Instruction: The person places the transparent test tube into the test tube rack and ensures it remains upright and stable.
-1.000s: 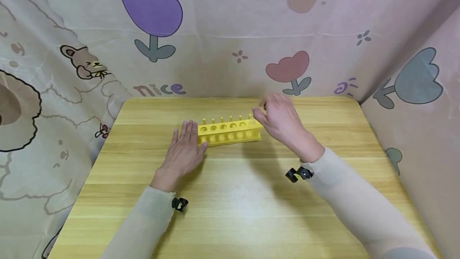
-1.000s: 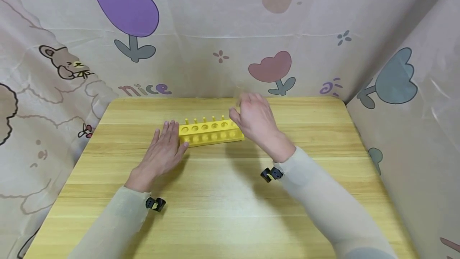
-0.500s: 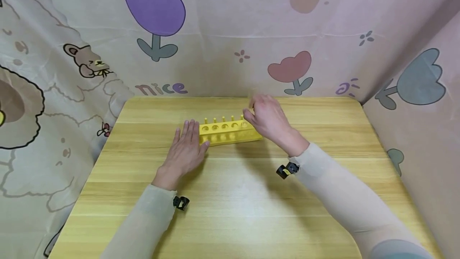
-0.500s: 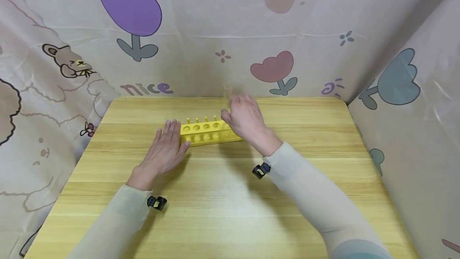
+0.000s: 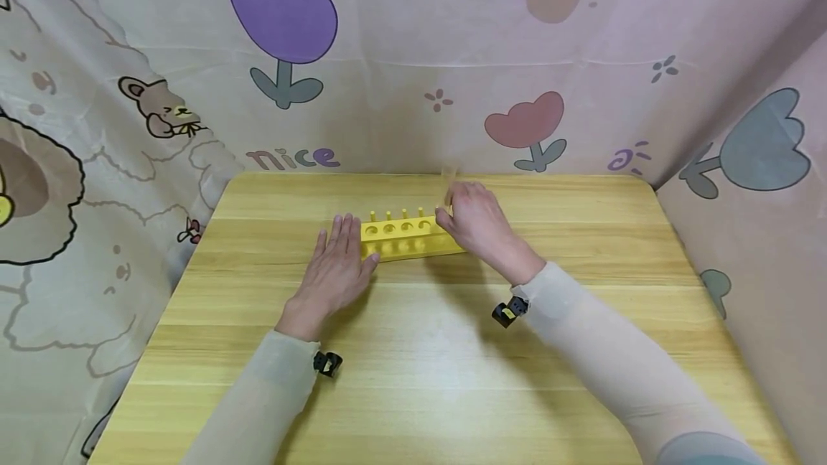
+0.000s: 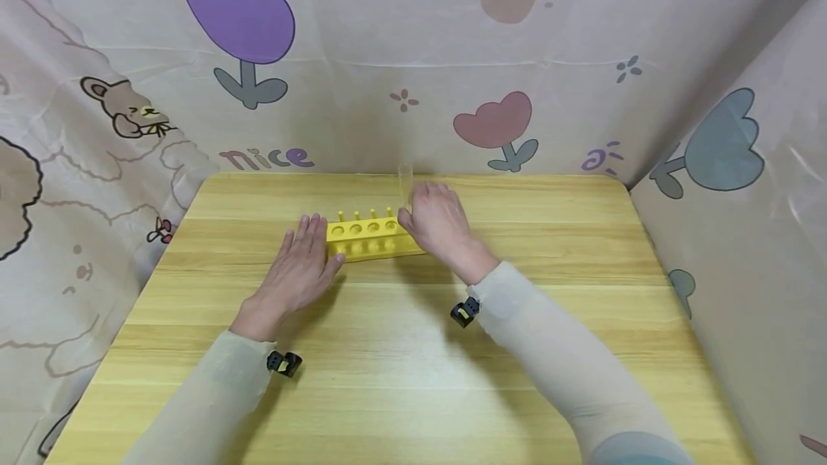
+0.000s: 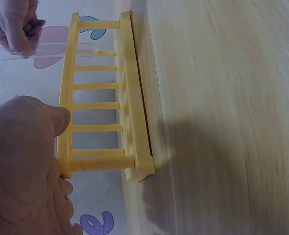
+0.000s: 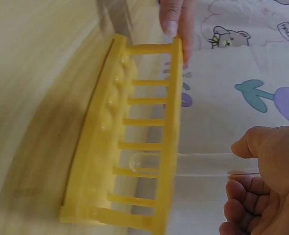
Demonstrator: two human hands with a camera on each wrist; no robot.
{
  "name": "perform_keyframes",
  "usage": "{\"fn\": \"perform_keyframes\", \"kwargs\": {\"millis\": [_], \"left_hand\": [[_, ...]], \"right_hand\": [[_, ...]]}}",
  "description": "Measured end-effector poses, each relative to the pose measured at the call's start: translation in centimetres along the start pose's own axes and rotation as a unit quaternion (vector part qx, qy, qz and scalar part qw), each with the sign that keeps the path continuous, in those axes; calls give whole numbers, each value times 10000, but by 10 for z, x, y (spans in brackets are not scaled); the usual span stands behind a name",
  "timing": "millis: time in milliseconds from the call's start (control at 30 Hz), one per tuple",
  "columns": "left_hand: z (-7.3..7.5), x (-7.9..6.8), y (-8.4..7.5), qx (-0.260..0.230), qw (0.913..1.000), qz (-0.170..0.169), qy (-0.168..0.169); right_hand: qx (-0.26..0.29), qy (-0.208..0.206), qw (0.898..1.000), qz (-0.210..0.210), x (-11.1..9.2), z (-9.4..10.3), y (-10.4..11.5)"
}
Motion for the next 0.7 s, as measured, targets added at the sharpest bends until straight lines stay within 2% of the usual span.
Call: {"fn": "perform_keyframes", "kwargs": {"millis": [300, 700], "left_hand": [[0, 0, 0, 10, 10000, -40, -47], [-1, -1, 0, -46, 10000, -16, -20]], "right_hand": [[-37, 281, 9994, -178, -6, -18, -8], [-144, 398, 9990, -153, -7, -28, -10]]}}
Point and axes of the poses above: each hand's wrist, its own x-axis towards the middle knuckle, its own z-axis out of the back of the hand, y = z × x, the point moved 6 cm from there along x, towards the middle knuckle, and after that the axes turned 6 degrees about -y, right-handed, at the moved point
